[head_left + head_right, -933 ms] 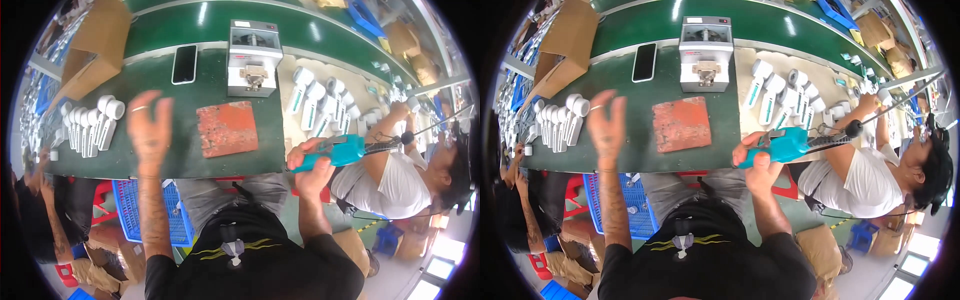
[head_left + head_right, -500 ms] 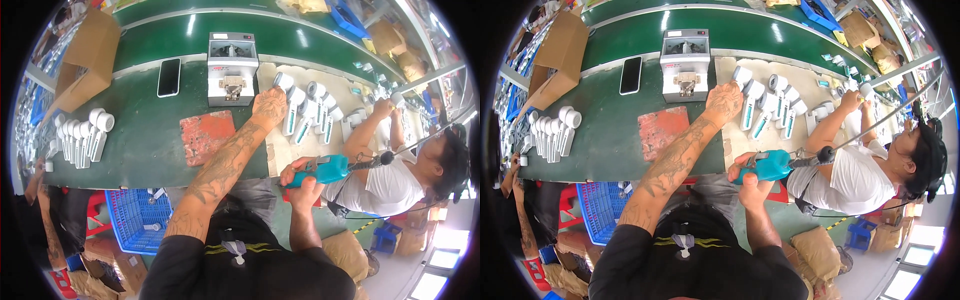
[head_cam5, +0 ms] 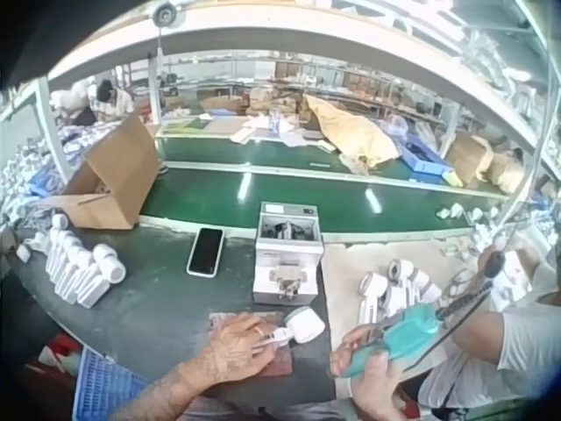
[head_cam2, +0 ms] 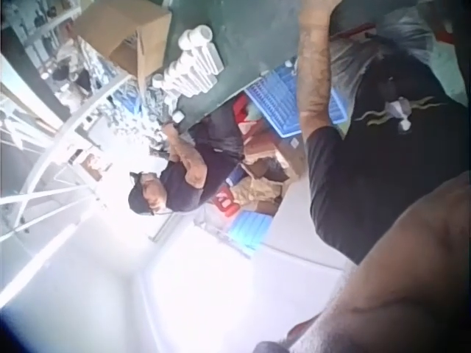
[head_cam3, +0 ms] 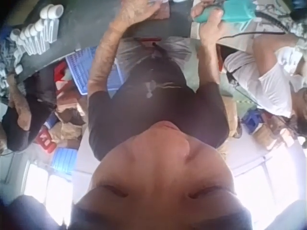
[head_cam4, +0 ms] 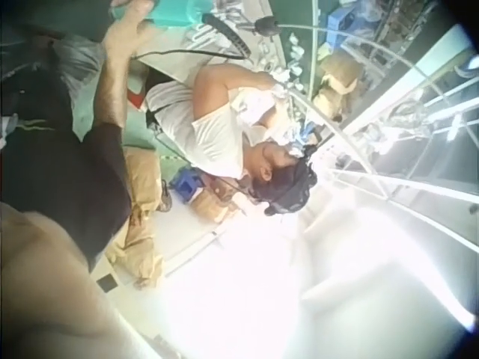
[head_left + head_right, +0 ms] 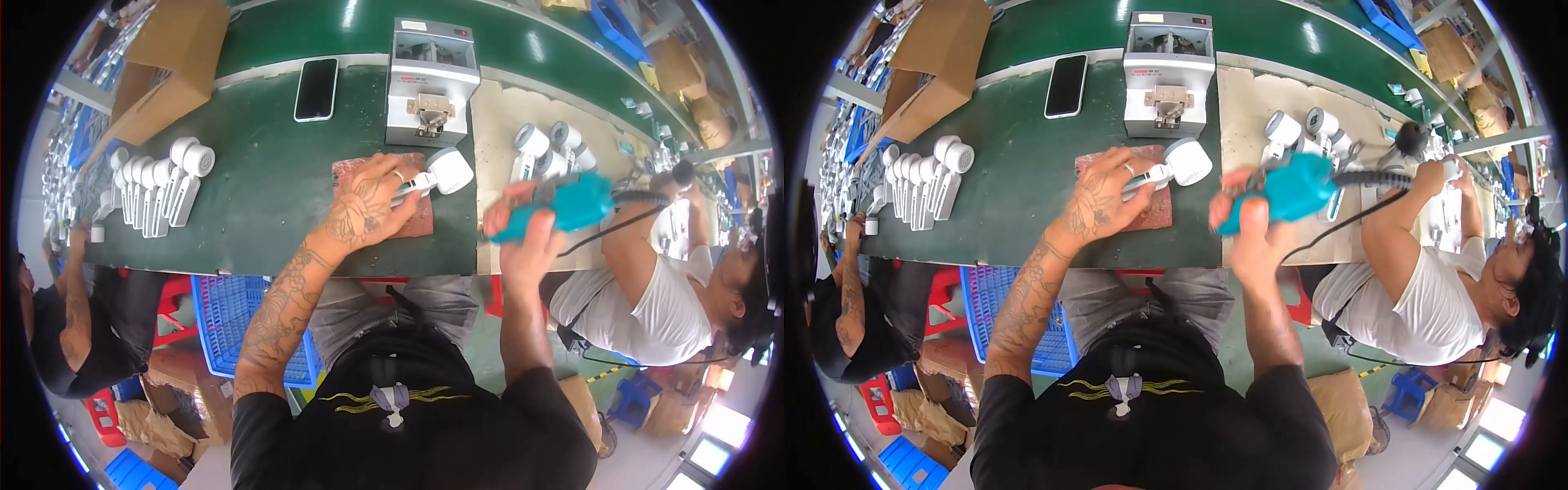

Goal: Assembling small handheld electric fans on a production line using an electric screwdriver.

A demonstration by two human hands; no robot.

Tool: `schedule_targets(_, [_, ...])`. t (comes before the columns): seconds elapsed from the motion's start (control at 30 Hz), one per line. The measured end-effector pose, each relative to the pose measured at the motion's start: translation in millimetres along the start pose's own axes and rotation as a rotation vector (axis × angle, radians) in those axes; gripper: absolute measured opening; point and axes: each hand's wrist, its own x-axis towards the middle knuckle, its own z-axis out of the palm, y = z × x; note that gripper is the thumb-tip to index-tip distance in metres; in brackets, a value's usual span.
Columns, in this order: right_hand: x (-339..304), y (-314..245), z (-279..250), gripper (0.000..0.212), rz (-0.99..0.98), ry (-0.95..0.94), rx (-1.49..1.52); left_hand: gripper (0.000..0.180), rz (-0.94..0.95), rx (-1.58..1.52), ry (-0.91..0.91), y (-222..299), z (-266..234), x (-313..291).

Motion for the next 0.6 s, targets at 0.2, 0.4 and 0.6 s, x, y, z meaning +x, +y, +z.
schedule_targets(0.2, [99, 32, 60, 0.037, -0.237, 0.016, -0.033, 0.027, 0.020, -0.010, -0.028, -8, -10, 12])
schedule_targets(0.4, [129, 66, 80, 0.036, -0.290, -0.071, -0.152, 0.029, 0.010, -0.081, 0.044, -11, -1, 3])
schedule_targets(0.6, [129, 60, 81, 0.036, -0.211, -0.068, -0.214, 0.039, 0.077, 0.007, 0.023, -9, -4, 6])
